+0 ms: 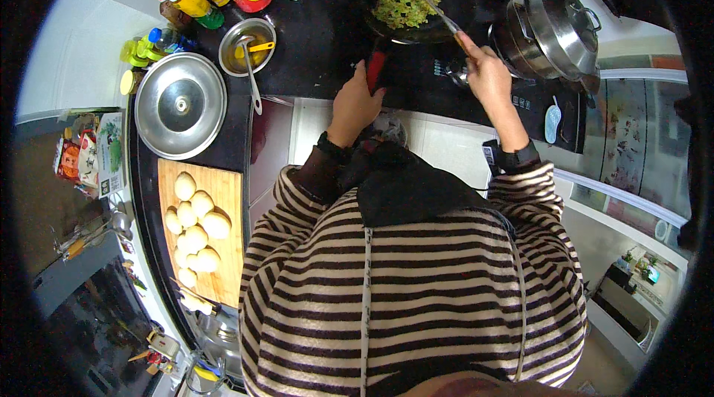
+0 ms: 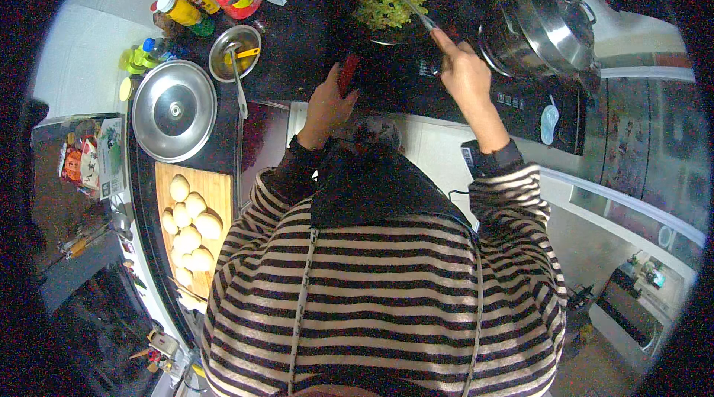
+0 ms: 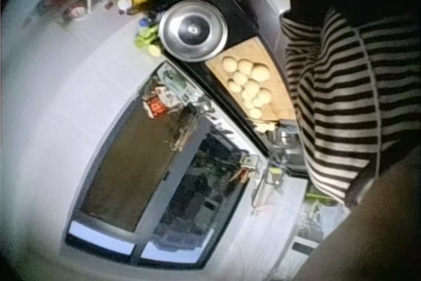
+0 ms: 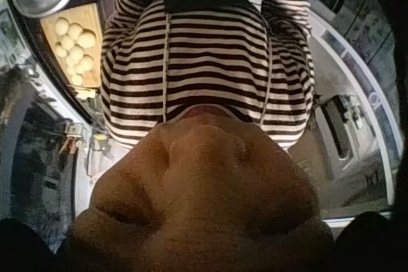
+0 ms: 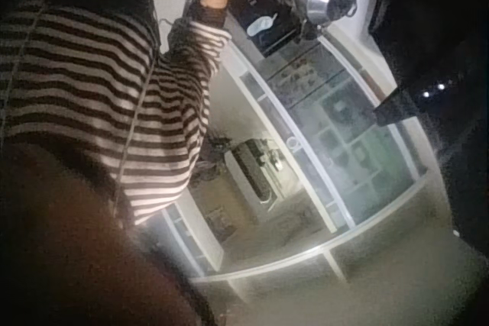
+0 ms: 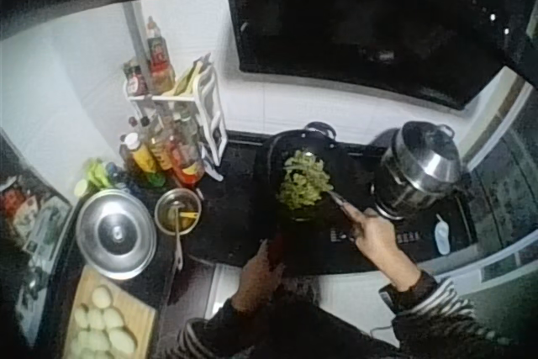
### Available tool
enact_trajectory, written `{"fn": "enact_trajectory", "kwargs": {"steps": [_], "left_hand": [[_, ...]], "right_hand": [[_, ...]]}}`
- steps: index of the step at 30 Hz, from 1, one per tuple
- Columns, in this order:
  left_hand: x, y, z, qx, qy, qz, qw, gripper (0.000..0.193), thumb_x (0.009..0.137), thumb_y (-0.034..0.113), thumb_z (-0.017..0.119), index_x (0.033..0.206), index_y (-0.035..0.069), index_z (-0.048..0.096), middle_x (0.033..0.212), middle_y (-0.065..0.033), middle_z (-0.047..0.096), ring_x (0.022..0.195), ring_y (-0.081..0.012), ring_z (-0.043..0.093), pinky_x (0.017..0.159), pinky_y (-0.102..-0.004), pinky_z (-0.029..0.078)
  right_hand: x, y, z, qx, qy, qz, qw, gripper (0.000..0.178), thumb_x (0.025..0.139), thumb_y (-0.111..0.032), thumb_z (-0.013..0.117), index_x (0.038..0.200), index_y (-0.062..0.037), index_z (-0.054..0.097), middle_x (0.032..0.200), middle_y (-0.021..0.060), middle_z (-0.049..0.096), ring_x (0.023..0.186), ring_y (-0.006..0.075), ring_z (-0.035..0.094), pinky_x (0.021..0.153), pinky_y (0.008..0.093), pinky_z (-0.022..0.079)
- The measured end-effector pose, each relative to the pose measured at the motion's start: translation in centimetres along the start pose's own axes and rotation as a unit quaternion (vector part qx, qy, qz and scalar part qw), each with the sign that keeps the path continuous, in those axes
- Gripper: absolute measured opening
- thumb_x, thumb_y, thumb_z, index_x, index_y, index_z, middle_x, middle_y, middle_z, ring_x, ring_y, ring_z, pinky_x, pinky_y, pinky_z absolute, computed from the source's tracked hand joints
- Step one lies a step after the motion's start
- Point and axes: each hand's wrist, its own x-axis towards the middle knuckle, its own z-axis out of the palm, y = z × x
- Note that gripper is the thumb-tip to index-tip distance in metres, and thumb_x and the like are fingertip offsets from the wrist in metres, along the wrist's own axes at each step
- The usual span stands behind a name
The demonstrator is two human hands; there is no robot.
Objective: The person stirs chopped green vegetables in a frying pan on an induction cooktop using a spatula. They then move to the sink, wipe the sink and a cutting board with a cloth, and return to the stove to continue stirring.
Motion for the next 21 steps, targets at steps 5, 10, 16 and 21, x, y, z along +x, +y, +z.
{"fn": "enact_trajectory", "kwargs": {"steps": [5, 10, 16, 21], "left_hand": [[0.0, 0.3, -0.2, -0.006, -0.012, -0.018, 1.000, 0.076, 0.078, 0.027, 0.070, 0.139, -0.002, 0.035, 0.101, -0.0274, 0.064, 0.091, -0.0438, 0.062, 0.077, -0.0482, 0.050], [0.0, 0.5, -0.3, 0.000, -0.020, -0.032, 0.999, 0.075, 0.078, 0.028, 0.070, 0.138, -0.002, 0.035, 0.100, -0.0269, 0.064, 0.090, -0.0433, 0.062, 0.077, -0.0485, 0.050], [0.1, 0.5, -0.2, -0.006, -0.011, -0.015, 1.000, 0.074, 0.078, 0.026, 0.070, 0.137, -0.002, 0.035, 0.101, -0.0269, 0.064, 0.092, -0.0432, 0.062, 0.078, -0.0483, 0.050], [0.2, 0.4, -0.1, 0.004, -0.012, -0.020, 1.000, 0.073, 0.078, 0.026, 0.070, 0.137, -0.002, 0.035, 0.101, -0.0272, 0.064, 0.093, -0.0439, 0.061, 0.079, -0.0486, 0.050]], "right_hand": [[-0.1, -0.4, 0.4, 0.037, -0.021, -0.005, 0.999, 0.061, 0.079, -0.003, 0.061, 0.130, -0.0362, 0.054, 0.082, 0.0119, 0.059, 0.074, 0.0312, 0.062, 0.068, 0.0381, 0.050], [-0.8, 1.5, -1.4, 0.063, -0.009, 0.051, 0.997, 0.061, 0.079, -0.004, 0.063, 0.131, -0.0348, 0.054, 0.098, 0.0151, 0.065, 0.084, 0.0301, 0.066, 0.078, 0.0363, 0.051], [-1.8, 1.9, -1.0, -0.064, -0.009, -0.047, 0.997, 0.066, 0.072, -0.002, 0.060, 0.130, -0.0335, 0.055, 0.076, 0.0126, 0.058, 0.068, 0.0331, 0.063, 0.062, 0.0448, 0.052], [-1.8, 1.7, -0.4, -0.059, 0.012, -0.054, 0.997, 0.067, 0.071, -0.002, 0.060, 0.131, -0.0300, 0.053, 0.079, 0.0139, 0.060, 0.072, 0.0342, 0.065, 0.063, 0.0449, 0.053]]}}
